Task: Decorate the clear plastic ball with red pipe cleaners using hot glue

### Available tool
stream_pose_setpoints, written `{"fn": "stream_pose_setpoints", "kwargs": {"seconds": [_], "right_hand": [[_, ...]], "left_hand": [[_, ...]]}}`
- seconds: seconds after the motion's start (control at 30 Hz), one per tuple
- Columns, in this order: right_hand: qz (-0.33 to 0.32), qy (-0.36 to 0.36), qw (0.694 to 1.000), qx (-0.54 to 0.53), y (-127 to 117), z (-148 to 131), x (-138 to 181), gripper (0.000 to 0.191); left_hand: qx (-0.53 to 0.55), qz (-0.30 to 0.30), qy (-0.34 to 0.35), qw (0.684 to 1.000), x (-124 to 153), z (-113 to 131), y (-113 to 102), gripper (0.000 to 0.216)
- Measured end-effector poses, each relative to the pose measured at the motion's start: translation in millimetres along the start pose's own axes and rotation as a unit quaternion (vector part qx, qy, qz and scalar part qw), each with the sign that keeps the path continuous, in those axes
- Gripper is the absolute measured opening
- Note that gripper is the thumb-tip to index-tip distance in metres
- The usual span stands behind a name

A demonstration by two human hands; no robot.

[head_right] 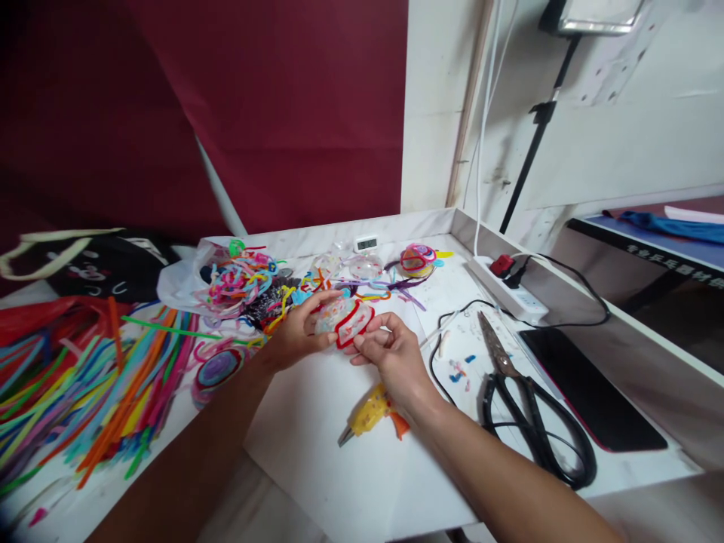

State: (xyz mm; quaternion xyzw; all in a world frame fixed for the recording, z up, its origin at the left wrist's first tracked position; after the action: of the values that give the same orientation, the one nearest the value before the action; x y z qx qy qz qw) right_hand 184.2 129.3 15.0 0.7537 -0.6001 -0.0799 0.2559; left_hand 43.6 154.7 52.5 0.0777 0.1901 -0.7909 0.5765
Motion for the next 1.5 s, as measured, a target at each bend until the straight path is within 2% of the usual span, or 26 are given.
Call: {"fn": "stream_pose_setpoints", "kwargs": {"seconds": [0.17, 0.53, 0.9, 1.27, 1.5], "right_hand": [[-0.001, 0.000, 1.000, 0.001, 0, 3, 3, 0.040], [-0.002, -0.027, 1.000, 0.012, 2, 0, 7, 0.034], [-0.012, -0.052, 0.998, 0.026, 5, -3, 9, 0.039], [0.039, -0.110, 0.990, 0.084, 4, -6, 14, 0.039], [0.047, -0.126, 0.986, 0.099, 4, -8, 14, 0.038]], "left_hand": [[0.002, 0.000, 0.004, 1.000, 1, 0, -2, 0.071], [-0.111, -0.023, 0.050, 0.992, 0, 3, -6, 0.075], [-0.189, -0.007, 0.090, 0.978, 0, 9, -6, 0.071], [-0.237, 0.027, 0.116, 0.964, 0, 16, 0, 0.068], [-0.261, 0.037, 0.124, 0.957, 1, 21, 3, 0.066]]}}
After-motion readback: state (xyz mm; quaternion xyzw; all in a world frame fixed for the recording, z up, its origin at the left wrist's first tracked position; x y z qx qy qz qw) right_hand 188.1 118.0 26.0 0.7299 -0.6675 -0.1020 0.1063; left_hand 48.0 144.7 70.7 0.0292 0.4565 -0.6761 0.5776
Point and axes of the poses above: each hand's wrist, its own x-axis away from the middle knuckle, its own y-axis out of the palm, z = x × y, the point moved 9 cm from there along -x, towards the middle knuckle, and after that the axes turned 10 degrees about y, right-handed, at the moved point
